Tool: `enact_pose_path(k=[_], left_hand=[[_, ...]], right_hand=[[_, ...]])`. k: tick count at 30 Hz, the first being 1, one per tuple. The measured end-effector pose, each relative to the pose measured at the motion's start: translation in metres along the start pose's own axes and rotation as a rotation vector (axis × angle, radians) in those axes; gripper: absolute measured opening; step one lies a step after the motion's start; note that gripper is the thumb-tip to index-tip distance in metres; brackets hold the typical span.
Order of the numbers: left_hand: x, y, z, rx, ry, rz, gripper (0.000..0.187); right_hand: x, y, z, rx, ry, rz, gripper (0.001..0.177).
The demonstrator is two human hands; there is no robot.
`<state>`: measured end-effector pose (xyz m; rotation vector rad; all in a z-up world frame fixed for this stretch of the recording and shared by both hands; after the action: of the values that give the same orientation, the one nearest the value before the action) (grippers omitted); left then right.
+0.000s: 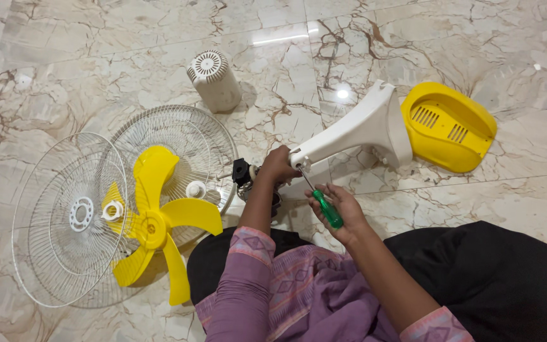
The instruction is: The person assembles a standing fan by attaching the motor housing to the white neck and securing it with a screwdriver. They then attach the yellow rear cover to the motor housing.
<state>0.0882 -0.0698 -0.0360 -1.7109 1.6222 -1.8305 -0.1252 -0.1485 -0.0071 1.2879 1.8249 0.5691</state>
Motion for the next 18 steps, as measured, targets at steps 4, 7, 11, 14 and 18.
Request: enact_pose_path(k=[4,7,11,14,18], left_hand=[[-0.010,0.008,0.016,0.001,0.043,0.043,0.068],[-0.016,0.011,0.023,-0.012,0.050,0.042,0.069],[-0.018,0.012,0.029,-0.044,0.049,0.048,0.069],[-0.022,0.012,0.031,-0.073,0.019,0.021,0.069],[-0.024,0.013,0.031,-0.081,-0.017,-0.002,0.069]], right_hand=[[-0.018,0.015,-0.016,0.003,-0.078,-0.101,0.049],[-0.030,0.036,-0.030,-0.086,-0.138,-0.178,0.057],[-0.044,0.046,-0.056,0.069,-0.328,-0.841,0.053],[-0.058,0.090,-0.095,-0.083,-0.777,-1.230,0.045],[-0.059,0.121,-0.122,-0.004,-1.094,-1.647,0.032]])
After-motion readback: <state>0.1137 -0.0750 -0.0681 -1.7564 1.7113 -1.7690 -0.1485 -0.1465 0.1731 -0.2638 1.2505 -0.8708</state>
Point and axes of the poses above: each hand's wrist, its own z-axis towards the middle knuckle, its own y-axis out of the palm, x = y × z, the point moved 10 cm from there along z, towards the middle knuckle, and after that the axes turned 5 degrees about z, right-handed, at the moved point
